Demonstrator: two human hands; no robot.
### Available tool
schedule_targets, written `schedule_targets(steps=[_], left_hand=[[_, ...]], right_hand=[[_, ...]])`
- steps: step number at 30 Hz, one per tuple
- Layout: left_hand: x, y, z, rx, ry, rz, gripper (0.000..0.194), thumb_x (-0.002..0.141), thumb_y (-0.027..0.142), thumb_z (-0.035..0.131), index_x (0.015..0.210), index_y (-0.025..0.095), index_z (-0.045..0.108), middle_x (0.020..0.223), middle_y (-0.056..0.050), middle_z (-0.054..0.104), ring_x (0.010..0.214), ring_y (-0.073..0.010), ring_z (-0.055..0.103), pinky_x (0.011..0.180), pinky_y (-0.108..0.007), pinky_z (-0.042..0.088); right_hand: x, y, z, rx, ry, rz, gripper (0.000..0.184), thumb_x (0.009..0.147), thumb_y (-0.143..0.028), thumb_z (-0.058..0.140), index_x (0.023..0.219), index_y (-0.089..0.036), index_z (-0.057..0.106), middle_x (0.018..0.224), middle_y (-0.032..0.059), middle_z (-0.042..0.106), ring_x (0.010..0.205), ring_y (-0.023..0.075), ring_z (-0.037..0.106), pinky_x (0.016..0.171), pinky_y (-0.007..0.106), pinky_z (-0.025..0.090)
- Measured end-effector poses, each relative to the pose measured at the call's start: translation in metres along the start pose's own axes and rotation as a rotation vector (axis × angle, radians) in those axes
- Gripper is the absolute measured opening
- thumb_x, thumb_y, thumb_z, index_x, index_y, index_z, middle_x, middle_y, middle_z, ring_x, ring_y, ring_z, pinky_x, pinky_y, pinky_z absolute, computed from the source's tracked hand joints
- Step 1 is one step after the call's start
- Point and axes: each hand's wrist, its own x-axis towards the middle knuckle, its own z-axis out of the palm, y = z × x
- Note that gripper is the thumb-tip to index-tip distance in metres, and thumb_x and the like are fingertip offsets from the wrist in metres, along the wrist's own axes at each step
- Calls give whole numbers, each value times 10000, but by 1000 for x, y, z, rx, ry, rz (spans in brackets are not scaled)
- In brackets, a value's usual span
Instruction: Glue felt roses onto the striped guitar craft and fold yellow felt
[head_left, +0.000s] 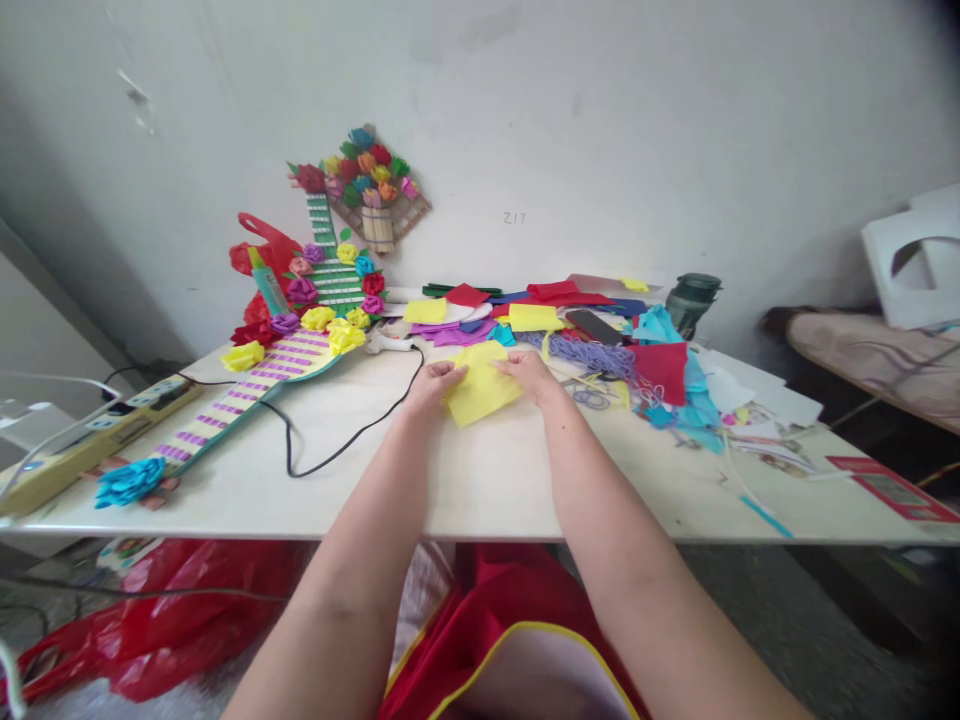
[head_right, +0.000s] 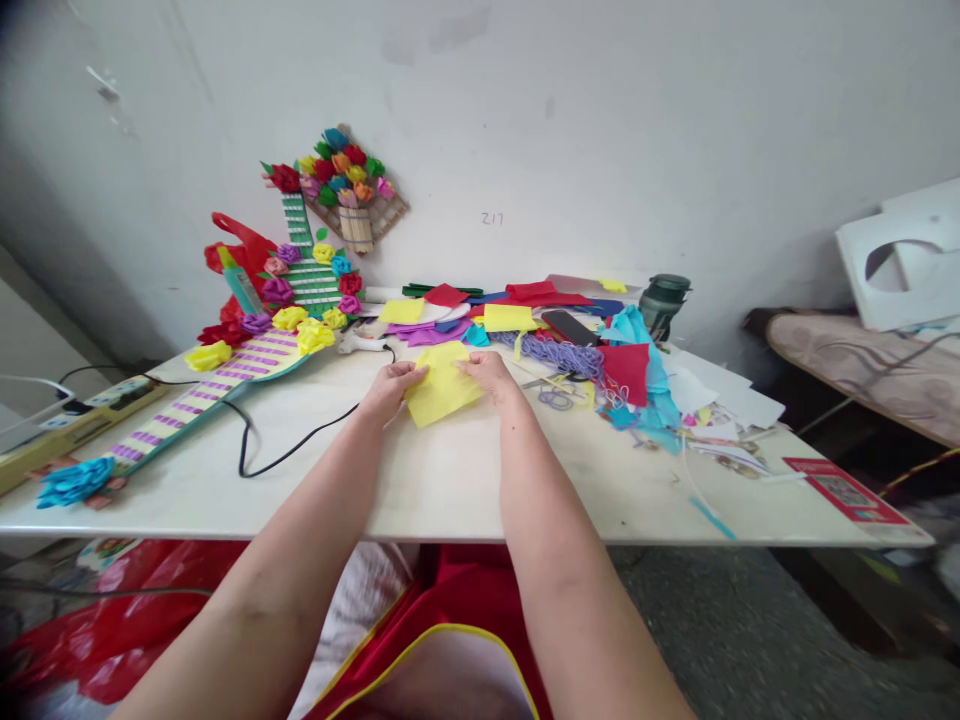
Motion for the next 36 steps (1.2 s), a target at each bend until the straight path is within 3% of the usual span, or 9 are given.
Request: schedule_targets(steps=[7, 13, 22, 27, 36], left_hand=[[3, -1, 0, 21, 42, 4, 356, 598, 456, 707, 585, 149, 527, 477, 28, 503, 417, -69, 440, 416, -203, 282], [6, -5, -4, 67, 23, -14, 363, 616, 481, 693, 640, 146, 557, 535, 11, 553, 458, -86, 476, 452, -209, 312], [4, -2, -3, 149, 32, 33, 354, 638, 445, 666, 547, 155, 484, 447, 54, 394, 399, -51, 313, 424, -221, 181], [2, 1, 1, 136, 57, 36, 332, 614, 428, 663, 542, 160, 480, 448, 54, 391, 408, -57, 321, 431, -220, 190], [6, -4, -1, 60, 104, 28, 264, 611, 369, 665, 574, 147, 526, 472, 42, 443, 418, -64, 384, 426, -211, 236]], right_hand=[[-3, -2, -1, -37, -77, -8, 297, 475, -359, 797, 610, -148, 636, 577, 4, 640, 537, 144, 584, 550, 263, 467], [-5, -2, 0, 16, -147, 25, 306, 483, -363, 800, 634, -157, 632, 586, 7, 643, 563, 167, 608, 586, 293, 494], [-7, -5, 4, -14, -119, 11, 268, 531, -361, 771, 617, -157, 619, 580, 3, 634, 554, 161, 595, 540, 272, 472], [-6, -2, 6, 63, -160, 8, 259, 510, -321, 772, 670, -158, 648, 596, 0, 650, 589, 166, 615, 578, 278, 491], [-7, -4, 10, 135, -122, -24, 277, 483, -263, 757, 737, -158, 723, 671, 19, 702, 614, 157, 622, 640, 291, 499]])
